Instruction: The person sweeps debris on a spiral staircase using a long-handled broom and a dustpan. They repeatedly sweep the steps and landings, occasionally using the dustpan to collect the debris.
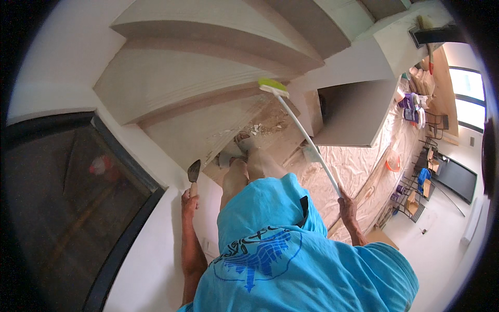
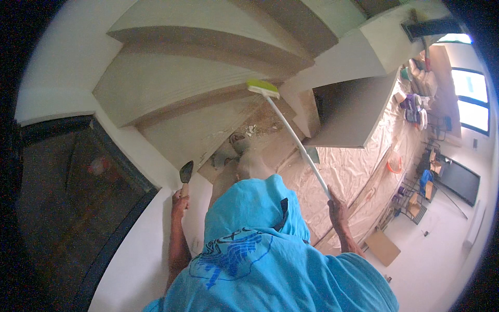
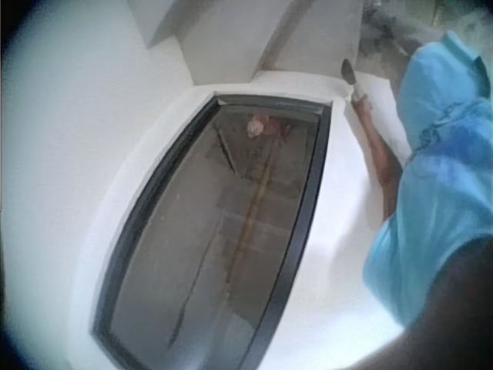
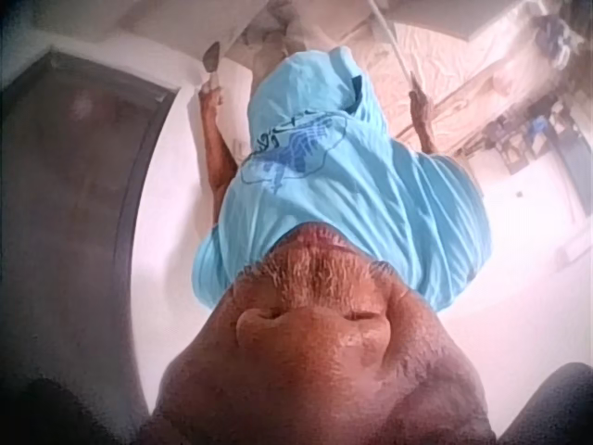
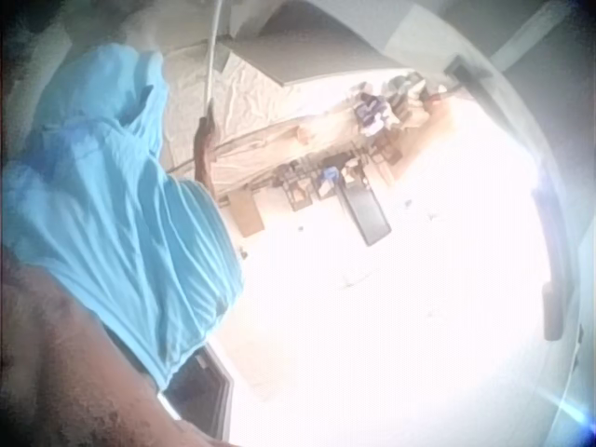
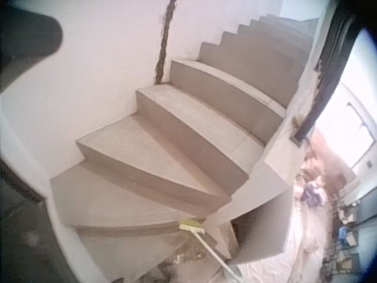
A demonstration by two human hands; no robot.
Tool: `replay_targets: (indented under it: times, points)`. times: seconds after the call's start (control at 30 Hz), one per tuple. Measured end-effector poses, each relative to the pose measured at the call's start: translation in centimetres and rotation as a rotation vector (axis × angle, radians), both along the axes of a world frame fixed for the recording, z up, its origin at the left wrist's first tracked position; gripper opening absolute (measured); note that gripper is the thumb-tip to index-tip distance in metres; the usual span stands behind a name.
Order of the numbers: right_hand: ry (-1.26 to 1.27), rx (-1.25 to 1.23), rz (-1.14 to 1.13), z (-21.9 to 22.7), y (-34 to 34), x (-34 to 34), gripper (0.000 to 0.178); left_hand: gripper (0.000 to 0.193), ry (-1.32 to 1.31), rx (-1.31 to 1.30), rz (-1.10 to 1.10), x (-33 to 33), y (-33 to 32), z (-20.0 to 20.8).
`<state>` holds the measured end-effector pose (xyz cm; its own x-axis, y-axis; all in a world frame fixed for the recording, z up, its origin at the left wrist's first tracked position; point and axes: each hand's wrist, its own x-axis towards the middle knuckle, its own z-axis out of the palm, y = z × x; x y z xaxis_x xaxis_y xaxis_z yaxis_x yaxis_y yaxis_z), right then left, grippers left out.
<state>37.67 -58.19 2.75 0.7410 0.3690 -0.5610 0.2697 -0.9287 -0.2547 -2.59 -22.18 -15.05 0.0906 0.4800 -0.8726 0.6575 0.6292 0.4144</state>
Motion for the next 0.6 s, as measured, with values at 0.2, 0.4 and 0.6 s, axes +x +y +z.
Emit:
replay_targets:
  times: [0.2, 0.4, 0.6]
  points:
    - [-0.126, 0.075, -0.040, -1.5, 4.2, 2.4, 0.058, 0.051, -0.013, -0.049, -0.065, 1.4, 1.5, 0.5]
    - [0.007, 0.030, -0.214, -3.5, -2.8, -4.5, 0.045, 0.049, -0.031, -0.039, -0.034, 1.5, 2.0, 1.5]
    - [0.427, 0.274, -0.788, -2.8, -3.3, -7.0, 0.057, 0.051, 0.021, -0.049, -0.059, 0.8, 2.1, 0.9]
